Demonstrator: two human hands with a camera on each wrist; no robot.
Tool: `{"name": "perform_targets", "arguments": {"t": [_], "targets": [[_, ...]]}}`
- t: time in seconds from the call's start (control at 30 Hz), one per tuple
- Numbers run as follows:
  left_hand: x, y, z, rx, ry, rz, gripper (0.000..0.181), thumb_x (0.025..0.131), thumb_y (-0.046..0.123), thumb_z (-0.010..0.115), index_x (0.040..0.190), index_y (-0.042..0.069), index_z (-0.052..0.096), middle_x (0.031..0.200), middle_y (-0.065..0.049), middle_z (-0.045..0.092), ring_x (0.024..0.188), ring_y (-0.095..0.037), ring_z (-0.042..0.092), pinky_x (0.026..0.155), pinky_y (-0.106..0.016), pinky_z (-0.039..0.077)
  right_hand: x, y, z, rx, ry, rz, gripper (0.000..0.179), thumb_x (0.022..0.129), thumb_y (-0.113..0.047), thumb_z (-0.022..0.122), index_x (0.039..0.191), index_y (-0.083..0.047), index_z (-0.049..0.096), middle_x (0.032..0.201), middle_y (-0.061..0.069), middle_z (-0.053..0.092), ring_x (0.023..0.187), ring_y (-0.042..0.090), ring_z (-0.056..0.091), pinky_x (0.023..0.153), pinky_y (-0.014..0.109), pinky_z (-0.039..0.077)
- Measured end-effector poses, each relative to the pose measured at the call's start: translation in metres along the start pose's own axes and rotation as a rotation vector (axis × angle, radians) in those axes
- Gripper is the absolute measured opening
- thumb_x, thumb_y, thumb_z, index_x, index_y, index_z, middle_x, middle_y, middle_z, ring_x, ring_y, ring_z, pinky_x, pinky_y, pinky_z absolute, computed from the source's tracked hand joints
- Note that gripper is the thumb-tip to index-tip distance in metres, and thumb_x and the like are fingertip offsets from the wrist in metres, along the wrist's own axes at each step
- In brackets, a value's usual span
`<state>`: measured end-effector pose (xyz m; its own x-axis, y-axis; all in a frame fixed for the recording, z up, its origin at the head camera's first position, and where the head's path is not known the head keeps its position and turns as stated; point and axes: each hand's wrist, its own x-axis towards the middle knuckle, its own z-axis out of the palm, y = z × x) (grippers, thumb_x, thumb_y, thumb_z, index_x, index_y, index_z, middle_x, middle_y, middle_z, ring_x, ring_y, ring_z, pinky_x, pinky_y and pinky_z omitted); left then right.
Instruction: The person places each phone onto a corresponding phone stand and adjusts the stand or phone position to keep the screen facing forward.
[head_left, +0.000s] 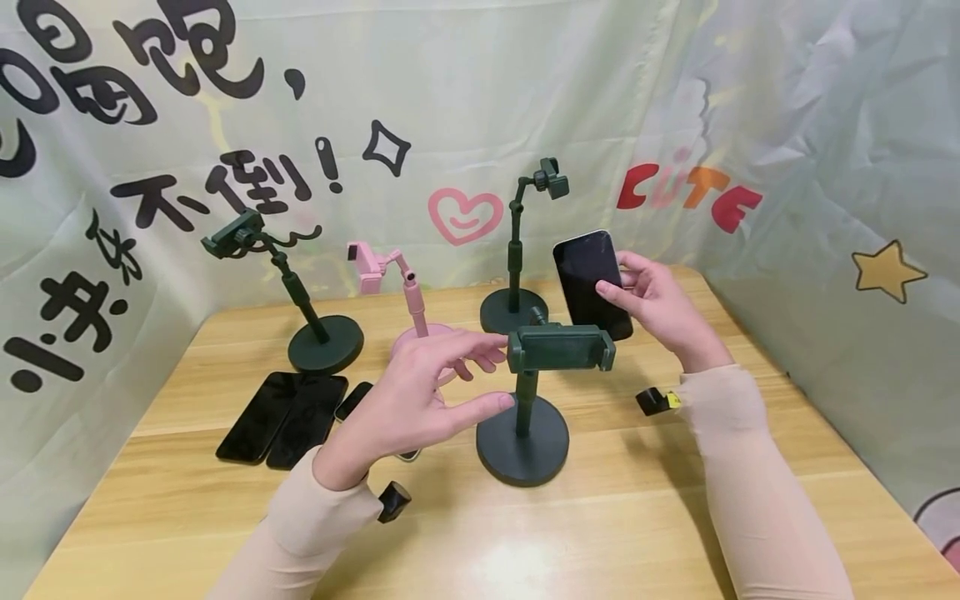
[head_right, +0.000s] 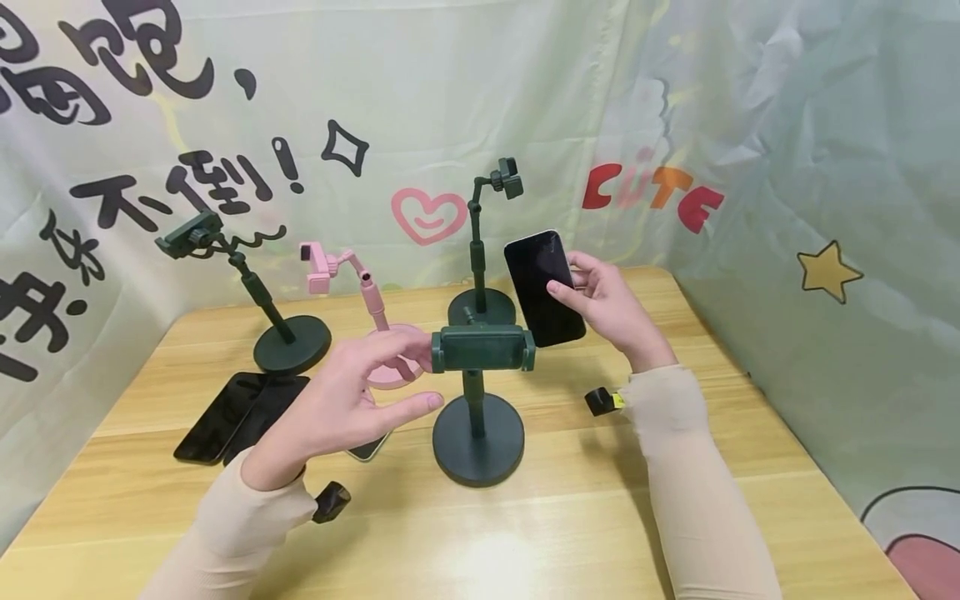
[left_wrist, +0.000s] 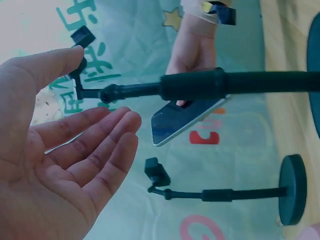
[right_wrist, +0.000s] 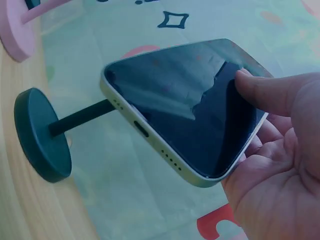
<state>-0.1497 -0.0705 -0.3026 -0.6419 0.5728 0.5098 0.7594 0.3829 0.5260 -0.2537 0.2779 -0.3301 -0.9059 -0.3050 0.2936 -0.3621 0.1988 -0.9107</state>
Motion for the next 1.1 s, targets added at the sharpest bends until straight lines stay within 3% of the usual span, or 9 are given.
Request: {"name": "perform_targets", "arguments": {"t": [0.17,0.37,0.5,0.73,0.9,1.1], "targets": [[0.005,0.009,-0.002,-0.070,0.029,0.042,0.052,0.086,0.025,0.091,0.133,0.010,0.073,0.108,0.003,0.078,0.095,-0.004,0.073,0.083,-0.026,0.063,-0.004,-0.007,0.000,0.128,0.053,-0.027,0.026,0.106,-0.007,0.066,0.132,-0.012,0.065,0.110,-0.009,0.082,0.093,0.007,0.079,0.083,0.022,0.064],[0.009,0.020,-0.004,-0.185,0.050,0.016,0.052,0.088,0.018,0.090,0.136,0.011,0.072,0.107,0.001,0.077,0.096,-0.006,0.072,0.083,-0.030,0.063,-0.006,-0.018,0.001,0.358,0.081,-0.131,0.034,0.105,0.005,0.061,0.137,-0.006,0.065,0.113,0.001,0.082,0.094,0.012,0.081,0.081,0.026,0.065],[0.011,0.026,-0.004,-0.214,0.079,0.005,0.048,0.089,0.015,0.087,0.135,0.011,0.073,0.105,0.002,0.077,0.095,-0.007,0.073,0.077,-0.030,0.062,-0.009,-0.028,0.004,0.447,0.106,-0.175,0.037,0.104,0.009,0.058,0.139,-0.002,0.064,0.112,0.006,0.082,0.094,0.016,0.081,0.080,0.030,0.066],[0.015,0.029,-0.001,-0.210,0.130,0.028,0.042,0.090,0.014,0.085,0.131,0.012,0.075,0.099,0.005,0.078,0.094,-0.006,0.073,0.060,-0.026,0.052,-0.016,-0.045,0.007,0.472,0.139,-0.206,0.038,0.105,0.011,0.055,0.141,0.001,0.062,0.111,0.008,0.082,0.097,0.017,0.081,0.083,0.033,0.067],[0.019,0.031,0.001,-0.212,0.157,0.061,0.039,0.091,0.011,0.085,0.128,0.008,0.076,0.098,0.001,0.079,0.090,-0.006,0.074,0.074,-0.027,0.063,-0.020,-0.055,0.008,0.486,0.146,-0.231,0.040,0.105,0.012,0.053,0.143,0.003,0.059,0.113,0.010,0.081,0.100,0.020,0.080,0.087,0.035,0.067],[0.019,0.034,0.001,-0.178,0.168,0.057,0.037,0.090,0.012,0.088,0.125,0.008,0.077,0.096,0.002,0.080,0.089,-0.005,0.074,0.081,-0.024,0.064,-0.023,-0.065,0.010,0.486,0.160,-0.276,0.041,0.104,0.014,0.053,0.144,0.003,0.057,0.117,0.012,0.080,0.103,0.021,0.079,0.089,0.036,0.066]]}}
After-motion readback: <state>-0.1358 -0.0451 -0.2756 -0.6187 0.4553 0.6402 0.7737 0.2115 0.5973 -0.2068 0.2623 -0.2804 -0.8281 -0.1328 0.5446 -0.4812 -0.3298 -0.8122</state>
